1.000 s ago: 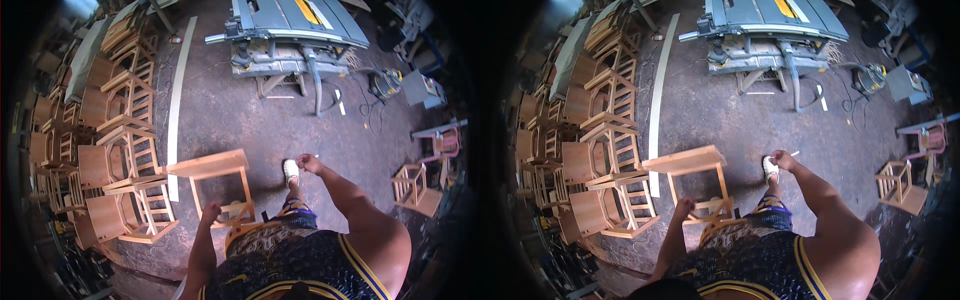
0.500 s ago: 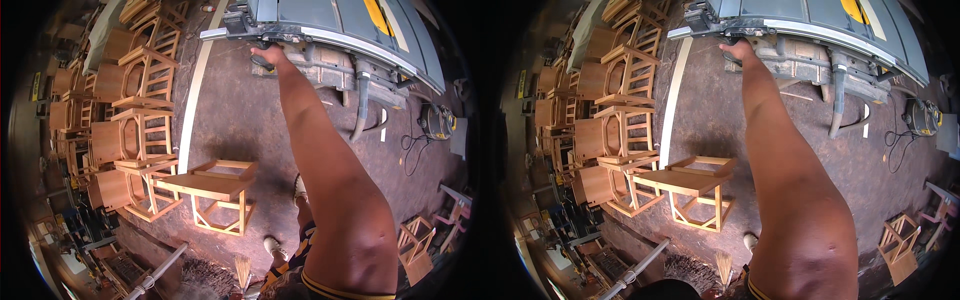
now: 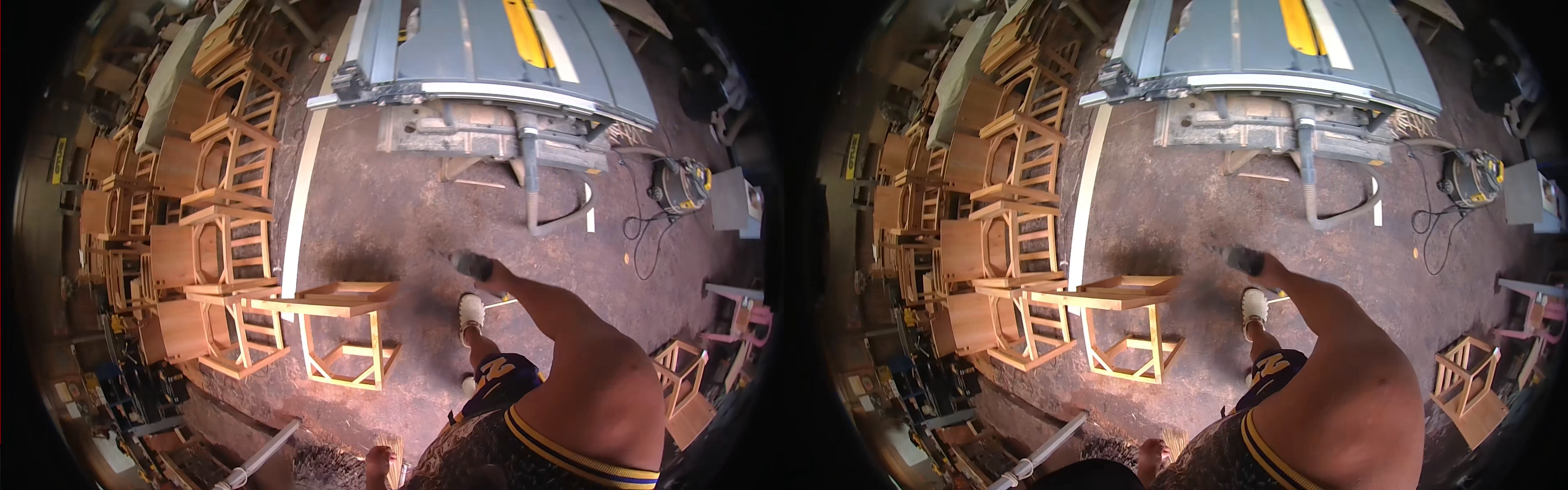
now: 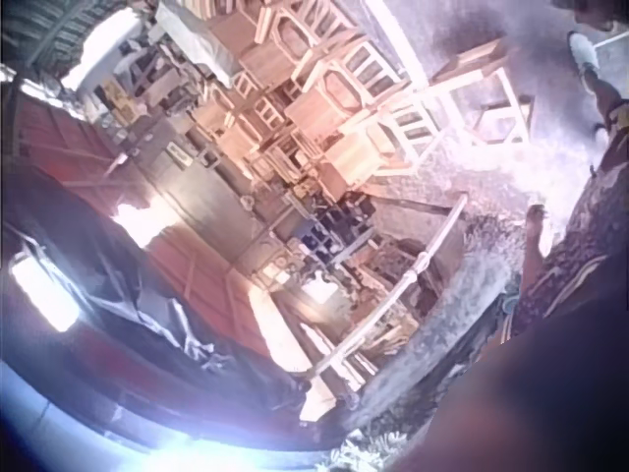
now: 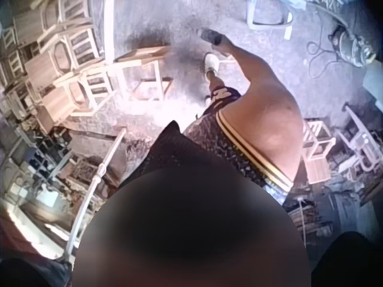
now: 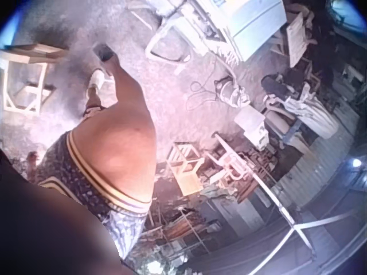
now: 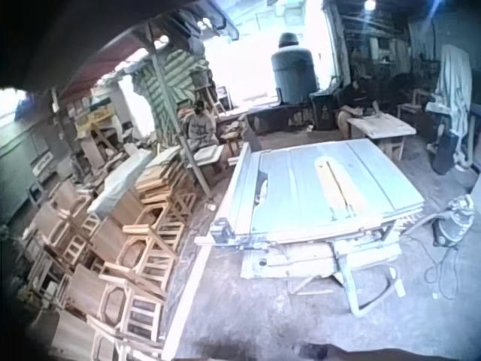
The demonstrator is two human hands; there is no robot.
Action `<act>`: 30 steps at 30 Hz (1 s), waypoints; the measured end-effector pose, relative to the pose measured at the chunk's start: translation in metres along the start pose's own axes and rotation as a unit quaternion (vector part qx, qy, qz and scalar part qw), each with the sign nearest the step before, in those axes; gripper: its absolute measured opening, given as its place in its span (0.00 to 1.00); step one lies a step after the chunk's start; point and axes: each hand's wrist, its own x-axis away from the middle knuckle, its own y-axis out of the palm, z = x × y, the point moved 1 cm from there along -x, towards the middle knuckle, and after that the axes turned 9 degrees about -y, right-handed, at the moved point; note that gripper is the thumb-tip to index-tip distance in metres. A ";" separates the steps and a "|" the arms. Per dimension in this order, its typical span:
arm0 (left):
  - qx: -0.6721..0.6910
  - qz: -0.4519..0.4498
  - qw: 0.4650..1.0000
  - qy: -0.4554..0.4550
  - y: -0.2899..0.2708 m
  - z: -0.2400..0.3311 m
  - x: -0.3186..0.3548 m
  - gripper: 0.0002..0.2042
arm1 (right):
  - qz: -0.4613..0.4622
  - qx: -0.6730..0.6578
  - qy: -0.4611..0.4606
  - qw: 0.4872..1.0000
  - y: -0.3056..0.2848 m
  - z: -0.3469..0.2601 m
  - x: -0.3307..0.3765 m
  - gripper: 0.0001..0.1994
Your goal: Assembling wooden chair components using a cordless drill in a woodworking workshop.
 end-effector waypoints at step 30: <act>-0.799 -0.354 0.413 0.257 0.809 -0.121 0.158 0.06 | 0.636 -0.303 0.501 0.503 0.309 0.172 1.041 0.23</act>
